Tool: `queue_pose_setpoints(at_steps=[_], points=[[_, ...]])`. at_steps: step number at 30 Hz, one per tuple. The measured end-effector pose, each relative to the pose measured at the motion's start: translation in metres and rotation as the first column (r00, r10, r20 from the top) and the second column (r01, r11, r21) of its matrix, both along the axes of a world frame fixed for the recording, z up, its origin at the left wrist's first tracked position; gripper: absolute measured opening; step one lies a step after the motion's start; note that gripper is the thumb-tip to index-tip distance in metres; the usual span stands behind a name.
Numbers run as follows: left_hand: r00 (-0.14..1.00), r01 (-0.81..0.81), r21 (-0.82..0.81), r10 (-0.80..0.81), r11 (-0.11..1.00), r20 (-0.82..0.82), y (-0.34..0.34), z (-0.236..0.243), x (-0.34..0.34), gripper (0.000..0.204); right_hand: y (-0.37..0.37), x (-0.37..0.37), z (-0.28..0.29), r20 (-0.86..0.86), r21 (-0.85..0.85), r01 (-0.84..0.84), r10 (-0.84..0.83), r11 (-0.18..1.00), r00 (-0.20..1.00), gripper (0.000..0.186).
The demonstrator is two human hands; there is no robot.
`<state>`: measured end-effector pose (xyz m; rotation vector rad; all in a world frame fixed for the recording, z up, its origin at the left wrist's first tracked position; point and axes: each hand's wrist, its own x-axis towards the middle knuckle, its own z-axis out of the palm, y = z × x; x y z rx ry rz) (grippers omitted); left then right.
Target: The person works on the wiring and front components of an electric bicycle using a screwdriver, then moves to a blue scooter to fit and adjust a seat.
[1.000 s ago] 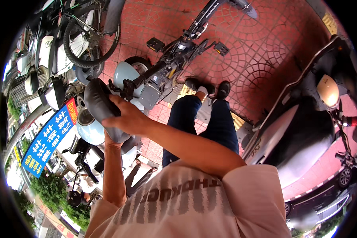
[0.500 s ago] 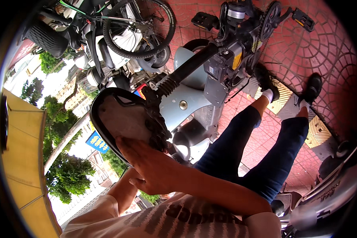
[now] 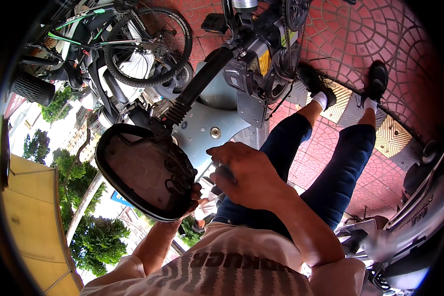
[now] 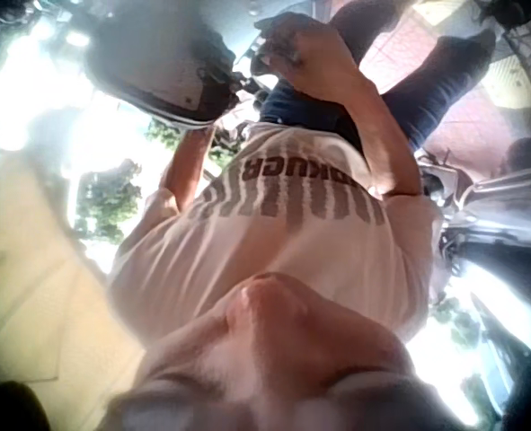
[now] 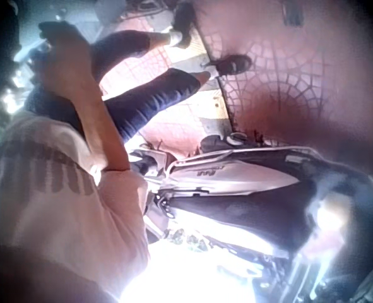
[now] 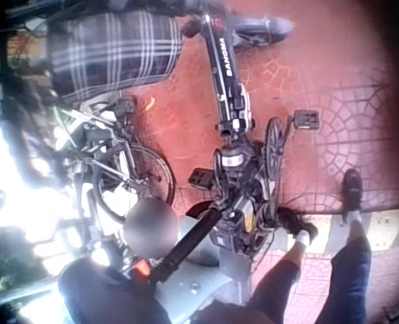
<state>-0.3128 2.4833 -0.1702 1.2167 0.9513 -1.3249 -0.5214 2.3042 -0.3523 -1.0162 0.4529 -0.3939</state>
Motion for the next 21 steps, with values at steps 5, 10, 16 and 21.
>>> queue_pose_setpoints(at_steps=[5,10,16,21], points=[[0.998,0.031,-0.053,-0.027,0.998,0.061,0.006,0.000,0.000,0.073,-0.001,0.011,0.018,0.125,0.049,-0.116,0.109,0.992,0.986,0.042],[0.970,0.075,0.036,-0.081,0.997,0.229,0.009,-0.001,-0.001,0.067,0.001,0.020,0.023,0.123,-0.023,-0.124,0.126,0.992,0.984,0.040],[0.979,0.094,0.030,-0.098,0.995,0.178,-0.007,0.000,-0.009,0.064,0.001,0.023,0.025,0.119,-0.030,-0.126,0.129,0.992,0.985,0.039],[0.984,0.114,0.045,-0.119,0.993,0.136,-0.017,0.000,-0.010,0.073,-0.003,0.025,0.028,0.091,-0.034,-0.176,0.179,0.984,0.980,0.039]])
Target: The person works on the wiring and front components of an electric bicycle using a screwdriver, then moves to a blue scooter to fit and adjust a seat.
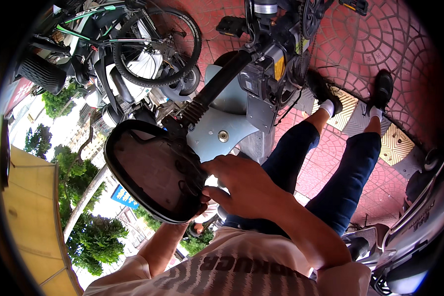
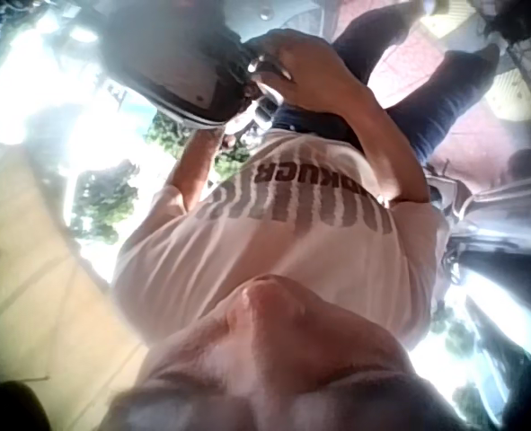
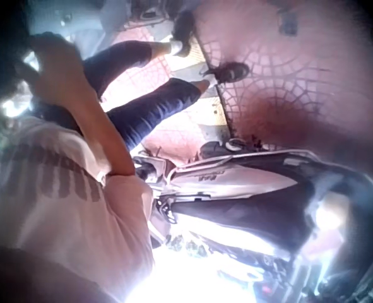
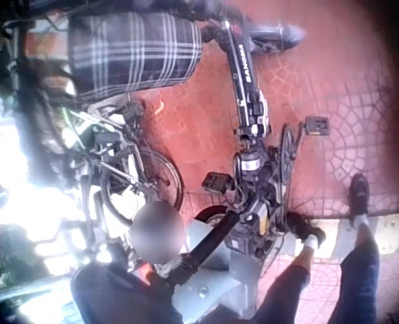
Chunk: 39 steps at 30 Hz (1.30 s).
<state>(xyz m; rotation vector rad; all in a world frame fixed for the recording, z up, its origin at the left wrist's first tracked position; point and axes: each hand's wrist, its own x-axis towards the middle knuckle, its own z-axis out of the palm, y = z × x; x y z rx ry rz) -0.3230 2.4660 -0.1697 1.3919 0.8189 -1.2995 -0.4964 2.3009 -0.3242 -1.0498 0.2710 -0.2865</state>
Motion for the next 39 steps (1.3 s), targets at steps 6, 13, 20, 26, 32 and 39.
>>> queue_pose_setpoints(at_steps=[6,13,20,26,32,39], points=[[0.997,-0.081,-0.025,0.081,0.996,0.015,-0.006,0.000,-0.002,0.082,0.000,0.000,0.002,0.006,-0.006,0.056,-0.056,0.998,0.998,0.042],[1.000,-0.004,-0.097,0.006,0.995,0.026,0.024,-0.003,0.008,0.078,-0.011,-0.004,0.007,-0.047,-0.081,-0.007,0.004,0.997,0.999,0.042],[0.983,0.160,-0.101,-0.150,0.982,0.103,0.018,-0.009,0.005,0.070,-0.026,-0.007,0.021,-0.131,-0.175,-0.032,0.009,0.984,0.991,0.043],[0.988,-0.094,-0.089,0.104,0.992,0.115,-0.006,0.003,-0.009,0.081,-0.052,-0.017,0.030,-0.388,-0.168,0.014,-0.080,0.986,0.918,0.036],[0.934,0.334,0.007,-0.332,0.942,0.130,0.013,0.013,0.062,0.074,-0.132,-0.037,0.056,-0.627,-0.338,0.260,-0.422,0.905,0.655,0.028],[0.437,0.651,0.291,-0.660,0.701,0.611,-0.103,0.003,0.173,0.046,-0.199,-0.035,0.088,-0.662,-0.329,0.490,-0.567,0.807,0.490,0.036]])
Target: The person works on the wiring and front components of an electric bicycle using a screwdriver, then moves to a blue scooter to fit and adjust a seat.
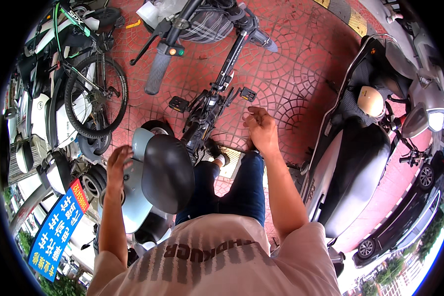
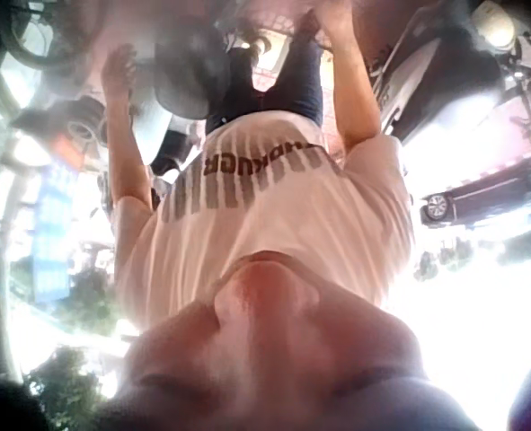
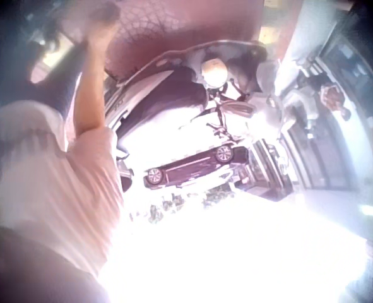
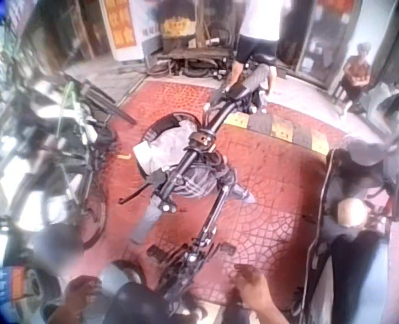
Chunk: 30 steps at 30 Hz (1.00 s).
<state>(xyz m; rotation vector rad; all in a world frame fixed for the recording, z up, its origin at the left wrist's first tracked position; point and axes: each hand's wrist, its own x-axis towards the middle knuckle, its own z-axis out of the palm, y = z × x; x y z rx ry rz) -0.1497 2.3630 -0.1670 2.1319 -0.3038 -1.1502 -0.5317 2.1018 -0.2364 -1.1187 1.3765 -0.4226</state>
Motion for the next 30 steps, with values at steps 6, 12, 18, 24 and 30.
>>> queue_pose_setpoints(at_steps=[6,12,18,24,30], points=[[0.690,0.486,0.130,-0.289,0.864,-0.663,-0.085,-0.127,0.038,0.036,-0.043,0.051,-0.059,0.013,0.129,0.150,-0.153,0.980,0.988,0.054],[0.340,0.365,0.310,0.185,0.878,-0.922,-0.112,-0.187,-0.037,0.031,-0.137,0.137,-0.190,-0.390,0.106,0.141,-0.089,0.984,0.916,0.099],[0.206,0.181,0.362,0.325,0.914,-0.923,-0.091,-0.207,-0.071,0.022,-0.163,0.203,-0.252,-0.580,0.049,0.430,-0.325,0.902,0.747,0.076],[-0.195,-0.131,0.248,0.221,0.960,-0.956,-0.076,-0.241,-0.105,0.017,-0.140,0.177,-0.238,-0.542,-0.106,0.294,-0.303,0.950,0.784,0.068],[0.152,0.038,0.410,0.400,0.911,-0.904,-0.090,-0.183,-0.112,0.020,-0.151,0.174,-0.228,-0.545,-0.141,0.255,-0.290,0.957,0.786,0.061]])
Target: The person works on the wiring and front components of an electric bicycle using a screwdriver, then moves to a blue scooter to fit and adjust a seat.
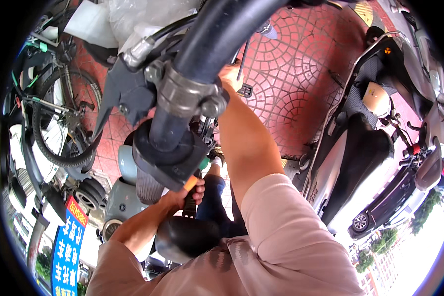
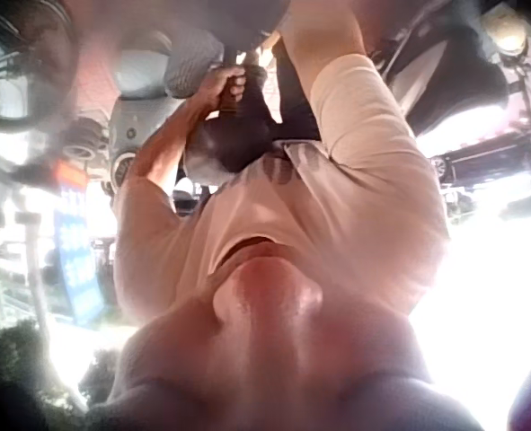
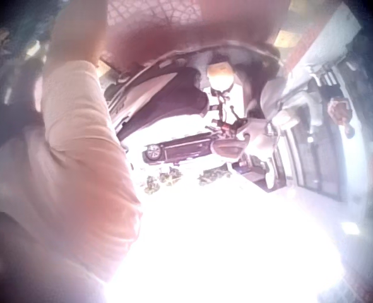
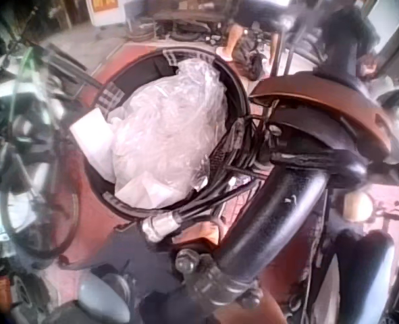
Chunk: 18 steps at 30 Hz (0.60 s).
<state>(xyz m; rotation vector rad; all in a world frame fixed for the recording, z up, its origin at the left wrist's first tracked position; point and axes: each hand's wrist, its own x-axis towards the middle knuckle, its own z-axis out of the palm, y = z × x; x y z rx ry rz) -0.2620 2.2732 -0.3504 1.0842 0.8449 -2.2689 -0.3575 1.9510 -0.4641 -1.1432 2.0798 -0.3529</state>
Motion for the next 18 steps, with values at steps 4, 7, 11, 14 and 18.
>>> queue_pose_setpoints(at_steps=[4,7,11,14,18], points=[[0.837,0.464,0.108,-0.475,0.879,0.270,-0.017,0.066,0.022,0.013,-0.019,0.039,-0.011,-0.079,0.074,0.055,-0.049,0.996,0.996,0.057],[0.857,0.452,0.167,-0.478,0.876,0.191,0.005,0.100,0.050,0.012,-0.016,0.059,0.008,-0.104,0.162,0.079,-0.063,0.984,0.993,0.055],[0.946,0.306,0.117,-0.316,0.945,0.078,0.025,0.095,0.066,0.009,-0.022,0.069,-0.001,-0.109,0.077,0.074,-0.065,0.994,0.992,0.054],[0.949,-0.204,0.208,0.245,0.957,-0.198,0.037,0.125,0.067,0.010,-0.023,0.070,0.001,-0.048,0.161,0.027,-0.020,0.987,0.999,0.058],[0.978,-0.162,0.251,0.189,0.954,-0.087,0.024,0.127,0.066,0.007,-0.027,0.083,-0.005,-0.054,0.134,0.004,0.003,0.991,0.999,0.055]])
